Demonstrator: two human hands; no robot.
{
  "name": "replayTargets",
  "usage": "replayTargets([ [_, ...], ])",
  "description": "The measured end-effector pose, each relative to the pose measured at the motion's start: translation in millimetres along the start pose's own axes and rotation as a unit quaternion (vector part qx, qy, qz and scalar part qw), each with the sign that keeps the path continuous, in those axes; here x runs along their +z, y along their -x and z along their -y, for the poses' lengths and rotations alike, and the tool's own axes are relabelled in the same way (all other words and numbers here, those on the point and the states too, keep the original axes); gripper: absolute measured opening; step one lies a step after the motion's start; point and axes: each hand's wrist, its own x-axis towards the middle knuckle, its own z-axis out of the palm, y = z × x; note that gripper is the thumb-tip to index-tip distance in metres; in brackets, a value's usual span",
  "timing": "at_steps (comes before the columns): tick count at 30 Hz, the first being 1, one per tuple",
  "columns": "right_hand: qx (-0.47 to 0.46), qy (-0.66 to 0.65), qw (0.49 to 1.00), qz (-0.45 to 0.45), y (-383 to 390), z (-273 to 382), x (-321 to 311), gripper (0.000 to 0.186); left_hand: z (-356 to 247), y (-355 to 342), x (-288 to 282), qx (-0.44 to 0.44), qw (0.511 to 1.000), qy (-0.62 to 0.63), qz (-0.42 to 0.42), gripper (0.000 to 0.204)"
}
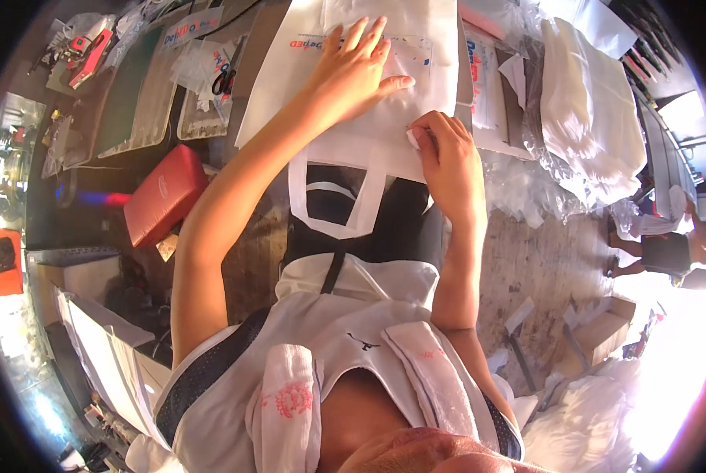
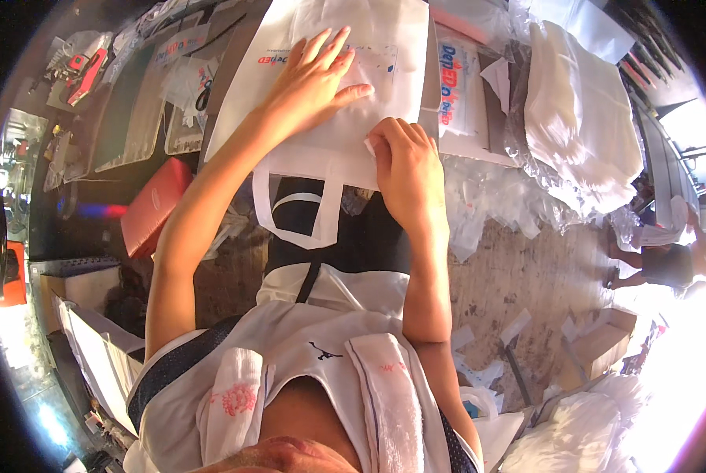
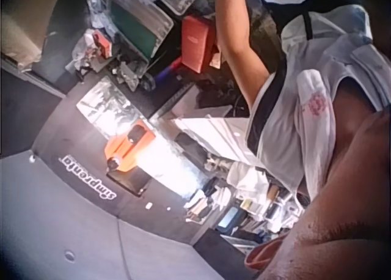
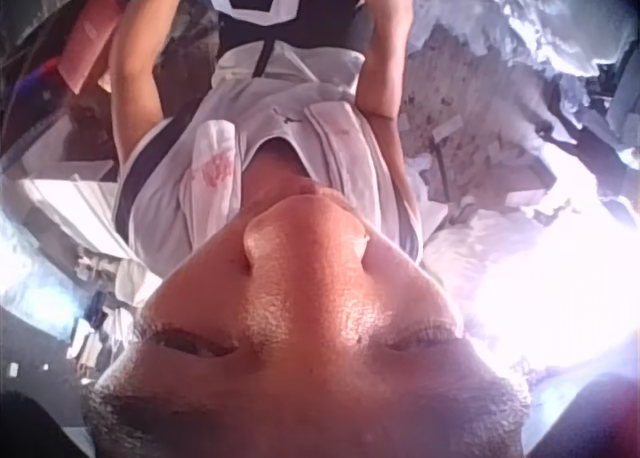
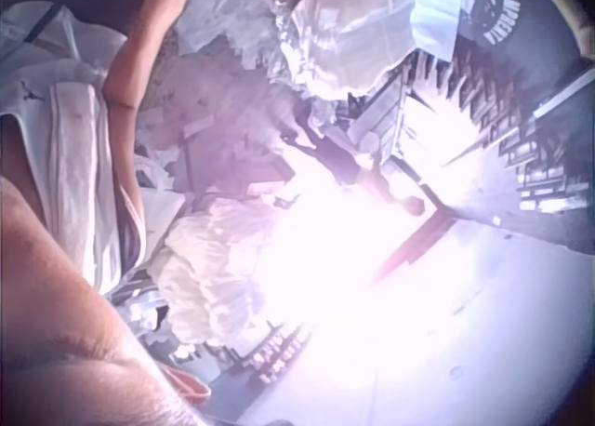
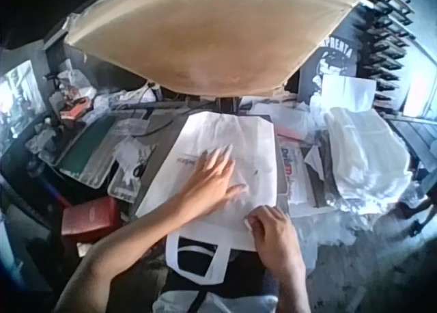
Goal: The person aligns a white tote bag on a base and brings down a screen printing frame to apply a logo. They then peel a transparent film from a printed design and use shears to cut the design into pieces.
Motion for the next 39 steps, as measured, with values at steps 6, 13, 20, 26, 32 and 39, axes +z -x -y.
replayTargets([
  [6,0.006,0.007,1.000,-0.002,-2,5,1,0.007,-3,-38,16,-0.038,0.998,-0.045,0.007,0.088],
  [13,-0.011,0.006,1.000,-0.016,0,-2,1,0.007,-39,-9,13,-0.005,1.000,-0.012,0.007,0.083],
  [20,-0.012,0.012,1.000,-0.017,1,-3,3,0.007,-22,-42,33,0.009,0.999,-0.027,-0.015,0.080],
  [26,0.015,0.010,1.000,-0.003,1,-2,-2,0.008,4,-71,31,-0.068,0.996,0.028,-0.044,0.079],
  [32,-0.011,0.013,1.000,-0.013,0,-6,3,0.009,-14,-8,-9,0.106,0.966,0.230,0.049,0.070],
  [39,-0.009,0.005,1.000,0.001,-4,0,1,0.010,49,-58,34,-0.007,0.998,0.044,0.037,0.070],
])
